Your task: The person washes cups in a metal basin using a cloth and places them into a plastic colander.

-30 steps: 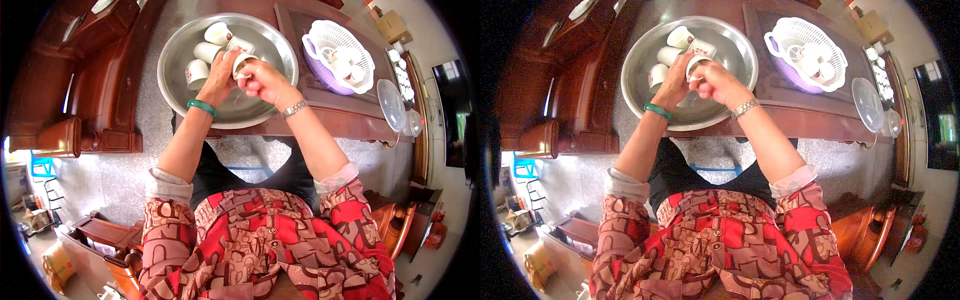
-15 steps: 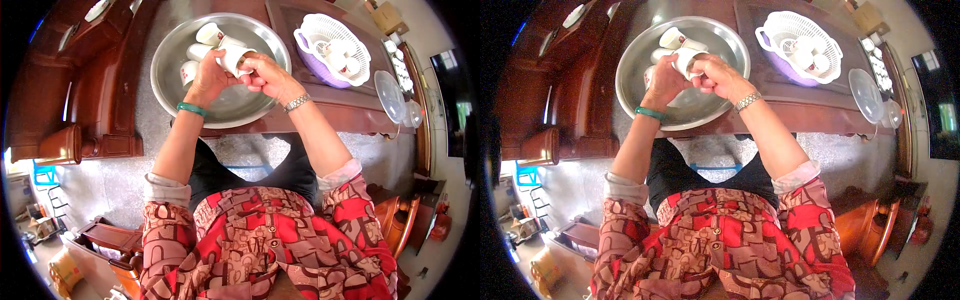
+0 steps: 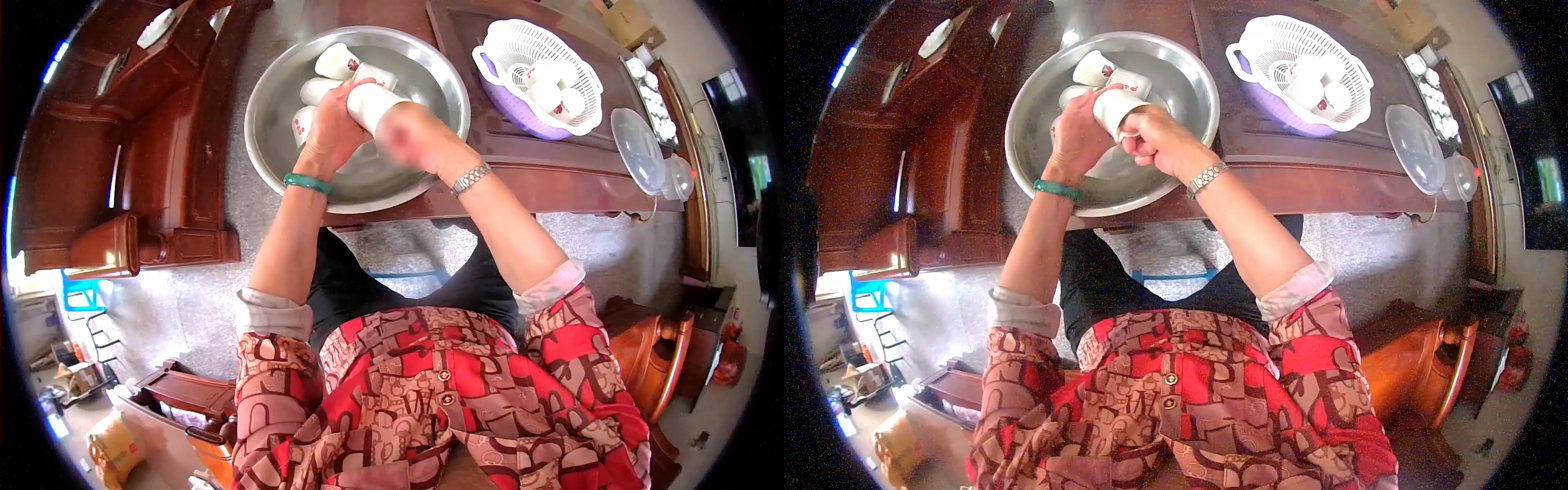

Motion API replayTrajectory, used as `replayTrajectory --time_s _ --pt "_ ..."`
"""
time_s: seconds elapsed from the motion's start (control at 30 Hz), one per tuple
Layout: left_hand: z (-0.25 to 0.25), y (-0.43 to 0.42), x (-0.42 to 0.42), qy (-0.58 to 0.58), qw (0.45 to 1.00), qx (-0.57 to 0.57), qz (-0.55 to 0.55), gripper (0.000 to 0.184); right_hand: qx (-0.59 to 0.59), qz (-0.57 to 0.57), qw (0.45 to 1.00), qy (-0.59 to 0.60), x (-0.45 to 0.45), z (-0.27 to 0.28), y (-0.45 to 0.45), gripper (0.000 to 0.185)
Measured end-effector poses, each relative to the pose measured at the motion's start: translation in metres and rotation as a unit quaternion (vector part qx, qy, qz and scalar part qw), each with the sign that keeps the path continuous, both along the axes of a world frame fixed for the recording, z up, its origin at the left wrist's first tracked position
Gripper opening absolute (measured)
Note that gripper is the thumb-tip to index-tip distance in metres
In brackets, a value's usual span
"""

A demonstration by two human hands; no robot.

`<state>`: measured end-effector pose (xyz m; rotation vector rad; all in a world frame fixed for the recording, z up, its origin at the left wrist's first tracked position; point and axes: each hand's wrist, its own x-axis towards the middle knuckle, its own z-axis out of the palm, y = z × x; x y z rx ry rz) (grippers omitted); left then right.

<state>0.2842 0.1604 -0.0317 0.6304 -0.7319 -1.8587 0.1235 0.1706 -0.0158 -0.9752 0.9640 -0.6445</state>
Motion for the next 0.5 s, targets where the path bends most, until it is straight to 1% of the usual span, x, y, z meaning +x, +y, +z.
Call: replayTrajectory --time_s 0.03,0.07,0.1,0.13,0.17,0.2,0.23,0.27,0.3,0.33,0.37,0.4,0.43,0.47,0.5 --pt "0.000 -0.001 0.001 0.042 0.999 -0.009 -0.014 0.044 -0.021 0.013 0.999 -0.024 -0.002 0.000 0.000 0.013" --pt "-0.002 0.000 0.001 0.042 0.999 -0.007 -0.015 0.044 -0.042 0.025 0.998 -0.047 -0.003 -0.002 0.000 0.015" --pt "-0.003 0.000 0.001 -0.003 1.000 -0.026 -0.012 0.043 -0.041 0.025 0.998 -0.046 -0.001 -0.004 0.001 0.015" --pt "-0.005 0.000 0.001 -0.048 0.998 -0.044 -0.009 0.043 -0.133 -0.002 0.988 0.081 0.006 0.000 0.006 0.016" --pt "-0.007 0.002 -0.001 -0.049 0.998 -0.042 -0.011 0.043 -0.221 -0.029 0.953 0.206 0.010 0.002 0.010 0.017" --pt "-0.009 0.003 -0.004 -0.115 0.993 -0.019 0.004 0.046 -0.221 -0.030 0.953 0.205 0.007 -0.003 0.011 0.017" --pt "-0.011 0.004 -0.006 -0.179 0.984 0.005 0.020 0.048 -0.386 0.012 0.853 0.350 0.004 -0.003 0.014 0.017" --pt "-0.012 0.004 -0.006 -0.179 0.984 0.004 0.019 0.048 -0.527 0.053 0.703 0.475 0.001 -0.003 0.016 0.019" --pt "-0.012 0.002 -0.007 -0.219 0.975 0.018 0.027 0.049 -0.483 0.086 0.735 0.468 -0.002 -0.001 0.017 0.021" --pt "-0.012 0.002 -0.008 -0.259 0.965 0.034 0.035 0.050 -0.482 0.085 0.735 0.469 -0.001 -0.005 0.012 0.021" --pt "-0.011 0.002 -0.010 -0.238 0.969 0.029 0.057 0.048 -0.432 0.057 0.809 0.394 0.004 -0.012 0.004 0.019" --pt "-0.013 0.001 -0.008 -0.240 0.969 0.031 0.055 0.048 -0.375 0.027 0.873 0.312 0.007 -0.019 0.000 0.020" --pt "-0.015 -0.003 -0.002 -0.122 0.991 0.042 0.036 0.046 -0.198 0.017 0.968 0.152 0.011 0.001 0.005 0.016" --pt "-0.010 -0.003 0.000 -0.002 0.998 0.053 0.016 0.044 -0.197 0.014 0.969 0.149 0.009 0.008 0.005 0.016" --pt "-0.004 -0.003 0.005 0.052 0.999 0.001 -0.012 0.040 -0.078 0.007 0.996 0.034 0.004 0.014 0.004 0.015"
